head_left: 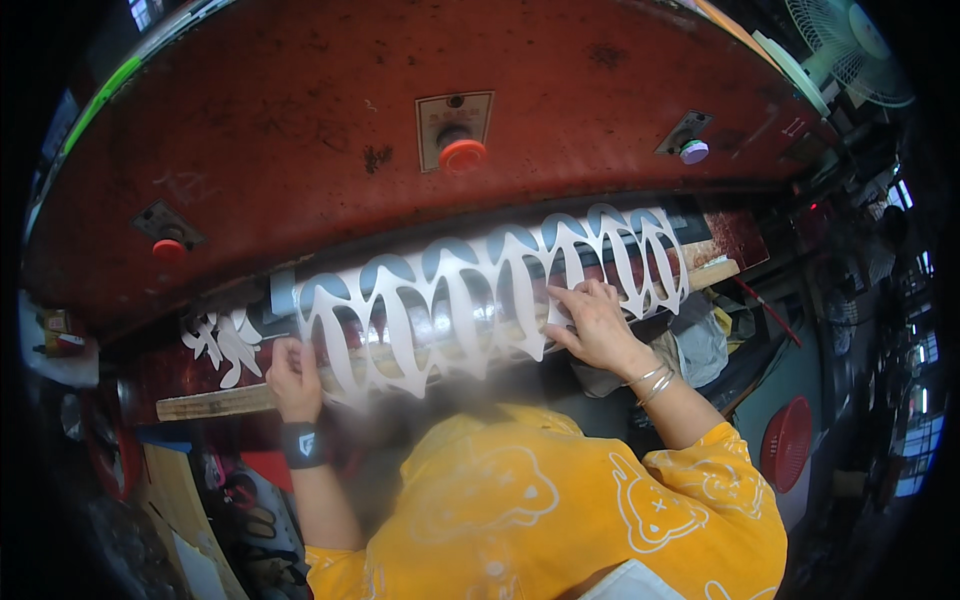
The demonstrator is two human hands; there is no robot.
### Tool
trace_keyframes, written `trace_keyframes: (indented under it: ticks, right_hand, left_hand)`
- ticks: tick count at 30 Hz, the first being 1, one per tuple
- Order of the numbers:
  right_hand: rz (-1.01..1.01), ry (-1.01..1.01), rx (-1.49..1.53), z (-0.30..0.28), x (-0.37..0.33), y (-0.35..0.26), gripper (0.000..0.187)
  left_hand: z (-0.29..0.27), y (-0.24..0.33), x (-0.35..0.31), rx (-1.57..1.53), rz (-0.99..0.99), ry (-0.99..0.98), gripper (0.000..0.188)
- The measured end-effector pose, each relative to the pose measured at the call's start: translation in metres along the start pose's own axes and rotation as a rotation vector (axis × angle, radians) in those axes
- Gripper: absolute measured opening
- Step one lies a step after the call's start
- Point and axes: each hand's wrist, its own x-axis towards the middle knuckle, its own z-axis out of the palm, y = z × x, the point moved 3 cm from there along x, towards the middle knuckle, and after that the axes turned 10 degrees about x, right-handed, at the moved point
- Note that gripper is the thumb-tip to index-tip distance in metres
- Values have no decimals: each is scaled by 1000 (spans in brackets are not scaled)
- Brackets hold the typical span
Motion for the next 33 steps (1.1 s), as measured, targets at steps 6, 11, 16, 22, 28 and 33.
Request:
trace_keyframes:
  ticks: [6, 11, 16, 22, 28, 33]
  right_hand:
    - [-29, 11, -104, 0, -9, -6, 56]
    - [-3, 51, -61, 0, -13, -11, 55]
    - [82, -243, 87, -26, 18, -1, 52]
    - [316, 129, 446, -44, 134, 32, 49]
    - [157, 125, 215, 9, 235, 15, 72]
    - [63, 110, 381, -11, 228, 31, 68]
  left_hand:
    - [1, -1, -1, 90, -13, -9, 20]
    - [2, 0, -2, 62, -40, 1, 21]
    - [0, 5, -2, 98, -116, -56, 19]
    - [0, 9, -2, 28, -117, -89, 17]
    - [-1, 3, -2, 166, -200, -117, 14]
    - [-3, 1, -6, 25, -246, -123, 10]
